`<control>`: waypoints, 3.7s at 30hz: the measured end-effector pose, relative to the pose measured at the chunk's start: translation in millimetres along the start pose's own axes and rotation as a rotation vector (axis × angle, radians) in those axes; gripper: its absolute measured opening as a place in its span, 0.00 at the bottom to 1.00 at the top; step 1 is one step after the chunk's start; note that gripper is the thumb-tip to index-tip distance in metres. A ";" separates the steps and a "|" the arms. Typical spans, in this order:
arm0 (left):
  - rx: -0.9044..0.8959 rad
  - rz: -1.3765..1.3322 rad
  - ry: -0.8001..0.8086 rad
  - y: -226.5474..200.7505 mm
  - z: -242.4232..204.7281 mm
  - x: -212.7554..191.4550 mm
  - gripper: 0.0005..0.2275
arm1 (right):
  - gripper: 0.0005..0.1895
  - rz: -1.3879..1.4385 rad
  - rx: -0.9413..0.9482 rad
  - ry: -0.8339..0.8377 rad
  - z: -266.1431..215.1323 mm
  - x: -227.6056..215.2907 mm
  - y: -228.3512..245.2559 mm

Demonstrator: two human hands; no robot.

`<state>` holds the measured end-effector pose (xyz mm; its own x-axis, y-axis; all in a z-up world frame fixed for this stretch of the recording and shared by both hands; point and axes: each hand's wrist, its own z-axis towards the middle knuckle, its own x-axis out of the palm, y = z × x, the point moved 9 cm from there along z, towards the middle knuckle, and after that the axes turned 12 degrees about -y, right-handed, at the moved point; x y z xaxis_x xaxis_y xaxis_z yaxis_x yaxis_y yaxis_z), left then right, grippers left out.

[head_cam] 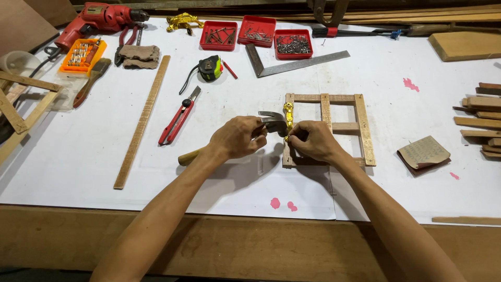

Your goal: Assembling and measuring small wooden window-like frames using a hammer, nails, and measuring tape.

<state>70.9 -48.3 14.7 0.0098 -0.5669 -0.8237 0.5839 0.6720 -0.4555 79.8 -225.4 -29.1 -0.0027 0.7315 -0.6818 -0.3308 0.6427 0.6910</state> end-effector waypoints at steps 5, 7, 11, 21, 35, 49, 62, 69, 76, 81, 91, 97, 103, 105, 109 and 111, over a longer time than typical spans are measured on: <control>-0.011 -0.033 0.003 3.9 0.0 0.2 0.05 | 0.08 0.043 0.017 -0.014 11.1 3.0 -35.3; -0.033 -0.026 0.026 3.6 -1.0 -0.8 0.05 | 0.09 0.050 -0.054 -0.042 16.4 0.2 -32.0; -0.088 -0.003 0.026 4.2 0.1 -6.2 0.06 | 0.19 0.095 0.158 -0.116 31.5 -16.9 -28.4; -0.216 -0.153 0.015 2.6 3.2 -11.7 0.07 | 0.33 0.279 0.414 -0.042 27.8 -7.0 -17.5; -0.072 -0.031 0.031 -28.2 19.0 -16.2 0.07 | 0.31 0.448 0.354 -0.030 30.9 2.1 -37.9; -0.154 -0.034 0.087 -45.5 26.7 -24.8 0.10 | 0.29 0.509 0.356 -0.037 31.1 4.8 -41.6; -0.186 -0.043 0.091 -32.1 27.0 -19.6 0.10 | 0.23 0.497 0.369 -0.039 29.3 1.5 -34.1; -0.266 -0.093 0.129 -35.8 25.9 -23.4 0.12 | 0.25 0.496 0.345 -0.032 29.2 1.9 -35.0; -0.200 -0.017 0.154 -25.2 24.1 -9.8 0.09 | 0.22 0.499 0.373 -0.028 27.9 1.4 -33.4; -0.238 -0.108 0.137 -7.9 21.7 6.6 0.08 | 0.22 0.522 0.360 -0.035 29.7 3.0 -33.3; -0.122 -0.066 0.126 -25.2 26.6 -6.1 0.08 | 0.22 0.469 0.367 -0.040 28.8 -2.2 -26.9; -0.036 -0.181 -0.051 -23.0 21.6 -9.3 0.07 | 0.24 0.542 0.285 -0.046 27.7 6.8 -41.3; -0.083 -0.064 0.099 -6.4 16.4 -1.7 0.05 | 0.25 0.432 0.353 -0.049 27.9 -0.8 -27.2; 0.015 0.101 0.017 5.1 13.7 -0.4 0.06 | 0.29 0.416 0.348 -0.043 25.7 0.4 -26.6; 0.078 0.173 -0.127 4.8 -0.1 -15.4 0.13 | 0.29 0.442 0.365 -0.046 23.1 0.3 -25.8; 0.063 0.248 -0.104 14.2 -4.8 -9.0 0.15 | 0.30 0.433 0.370 -0.061 22.7 -0.1 -26.1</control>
<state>75.2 -31.4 14.0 0.2403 -0.4367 -0.8669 0.6028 0.7671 -0.2193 109.9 -237.1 -41.6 -0.0063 0.9505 -0.3106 0.0408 0.3106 0.9497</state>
